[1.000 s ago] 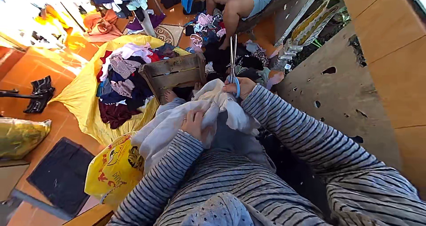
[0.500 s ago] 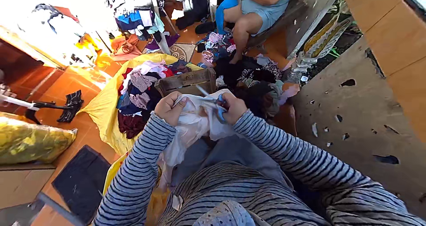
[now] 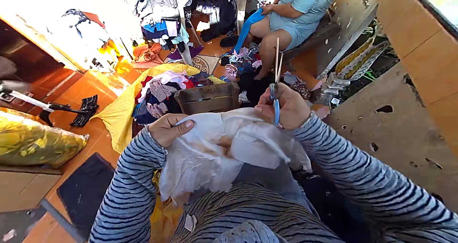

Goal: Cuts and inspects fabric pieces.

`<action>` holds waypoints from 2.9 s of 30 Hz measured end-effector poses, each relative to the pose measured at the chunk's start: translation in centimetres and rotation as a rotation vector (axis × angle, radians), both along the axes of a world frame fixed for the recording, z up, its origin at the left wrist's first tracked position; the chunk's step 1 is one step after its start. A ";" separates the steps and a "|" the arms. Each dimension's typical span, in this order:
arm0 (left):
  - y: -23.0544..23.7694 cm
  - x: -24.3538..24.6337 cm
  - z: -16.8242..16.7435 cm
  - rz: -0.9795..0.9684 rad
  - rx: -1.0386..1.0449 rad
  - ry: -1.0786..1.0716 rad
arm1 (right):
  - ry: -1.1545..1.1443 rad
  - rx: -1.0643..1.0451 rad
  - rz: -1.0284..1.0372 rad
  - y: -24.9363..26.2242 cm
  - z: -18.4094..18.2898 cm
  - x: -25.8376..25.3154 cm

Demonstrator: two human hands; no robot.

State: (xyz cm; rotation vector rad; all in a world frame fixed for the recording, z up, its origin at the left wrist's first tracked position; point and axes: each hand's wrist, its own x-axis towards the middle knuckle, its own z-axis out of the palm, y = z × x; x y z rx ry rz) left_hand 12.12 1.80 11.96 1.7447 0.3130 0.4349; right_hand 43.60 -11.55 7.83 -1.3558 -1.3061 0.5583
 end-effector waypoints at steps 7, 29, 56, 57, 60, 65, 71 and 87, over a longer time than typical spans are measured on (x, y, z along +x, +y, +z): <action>-0.7 0.6 -0.8 -0.039 -0.093 -0.041 | -0.247 -0.038 0.024 -0.8 -5.5 -7.1; -8.9 2.4 -10.2 0.677 0.685 -0.104 | -0.198 0.174 0.027 -1.7 -4.6 -4.8; -7.9 1.0 -8.6 0.670 0.574 -0.094 | 0.369 0.129 -0.019 -0.5 -5.9 -2.9; -7.6 0.7 -8.7 0.704 0.602 -0.057 | 0.128 0.073 -0.042 -0.8 -6.1 -2.0; -6.6 -0.6 -9.5 0.822 0.587 0.086 | -0.178 -0.145 0.158 -3.1 -6.3 0.7; -5.4 -1.4 -11.4 0.923 0.502 0.157 | -0.131 -0.716 0.902 -6.5 -7.0 2.6; -5.0 -0.6 -10.5 0.860 0.555 0.050 | -0.827 -1.176 0.720 -6.4 -9.9 -1.6; -5.5 2.2 -5.6 0.537 0.752 -0.129 | -0.440 0.257 0.203 0.9 -3.2 -7.0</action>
